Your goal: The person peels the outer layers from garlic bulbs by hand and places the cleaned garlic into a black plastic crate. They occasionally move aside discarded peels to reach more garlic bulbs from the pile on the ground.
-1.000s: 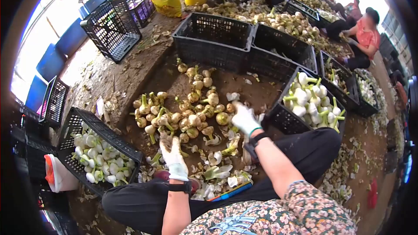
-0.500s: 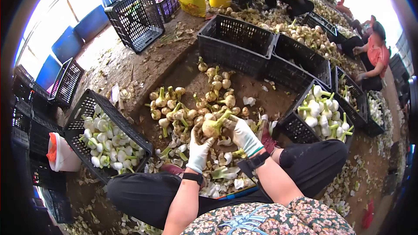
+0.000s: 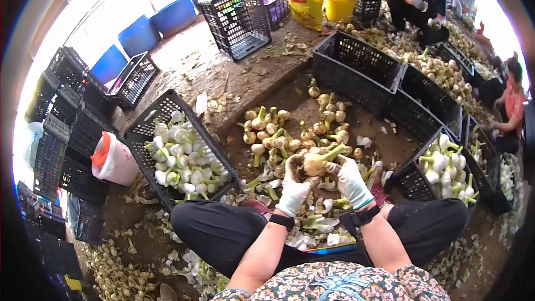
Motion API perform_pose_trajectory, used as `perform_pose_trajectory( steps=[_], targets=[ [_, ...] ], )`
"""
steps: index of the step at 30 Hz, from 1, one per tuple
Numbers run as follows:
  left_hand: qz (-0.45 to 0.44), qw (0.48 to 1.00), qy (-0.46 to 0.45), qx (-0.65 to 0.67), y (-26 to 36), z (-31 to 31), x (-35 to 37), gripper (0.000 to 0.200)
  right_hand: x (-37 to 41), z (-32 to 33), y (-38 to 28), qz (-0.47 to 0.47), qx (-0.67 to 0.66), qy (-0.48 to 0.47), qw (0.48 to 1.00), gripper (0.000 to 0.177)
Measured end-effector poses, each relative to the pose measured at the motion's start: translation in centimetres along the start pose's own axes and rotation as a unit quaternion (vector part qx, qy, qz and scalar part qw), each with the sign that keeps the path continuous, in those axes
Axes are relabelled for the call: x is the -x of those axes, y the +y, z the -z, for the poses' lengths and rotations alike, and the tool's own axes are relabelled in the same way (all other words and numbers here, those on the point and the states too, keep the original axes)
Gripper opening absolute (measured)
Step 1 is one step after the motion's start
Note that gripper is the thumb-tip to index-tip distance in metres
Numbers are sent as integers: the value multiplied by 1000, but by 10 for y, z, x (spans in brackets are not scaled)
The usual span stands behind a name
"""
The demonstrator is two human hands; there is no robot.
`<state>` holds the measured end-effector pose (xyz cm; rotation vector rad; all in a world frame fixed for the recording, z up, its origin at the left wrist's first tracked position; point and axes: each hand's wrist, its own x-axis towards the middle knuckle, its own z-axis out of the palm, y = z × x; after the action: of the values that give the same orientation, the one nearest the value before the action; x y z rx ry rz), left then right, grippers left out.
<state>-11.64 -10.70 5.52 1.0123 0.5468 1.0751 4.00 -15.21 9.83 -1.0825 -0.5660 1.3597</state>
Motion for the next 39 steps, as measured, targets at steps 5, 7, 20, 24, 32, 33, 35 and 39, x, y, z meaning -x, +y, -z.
perform_pose_trajectory(
  steps=[5,7,20,24,32,33,35,39],
  targets=[
    [37,995,-26,92,14,-8,3,72,3,15,-8,-3,39,-32,999,33],
    [99,986,-4,133,29,-12,5,65,7,15,-18,23,87,-20,996,31],
    [222,973,-45,51,50,-7,5,67,34,13,-16,36,7,11,999,33],
    [-42,989,-12,-142,16,-24,15,74,35,19,-4,162,158,-6,974,33],
    [166,970,-93,153,56,-24,11,73,53,3,-50,3,-32,-60,998,28],
    [167,966,-129,149,56,-21,10,78,53,2,-52,-39,-133,-54,989,31],
    [158,970,-162,94,70,-21,13,77,37,20,-29,-25,-177,-19,984,31],
    [159,964,-212,-22,77,-23,16,77,16,44,0,3,-301,32,953,21]
  ],
)
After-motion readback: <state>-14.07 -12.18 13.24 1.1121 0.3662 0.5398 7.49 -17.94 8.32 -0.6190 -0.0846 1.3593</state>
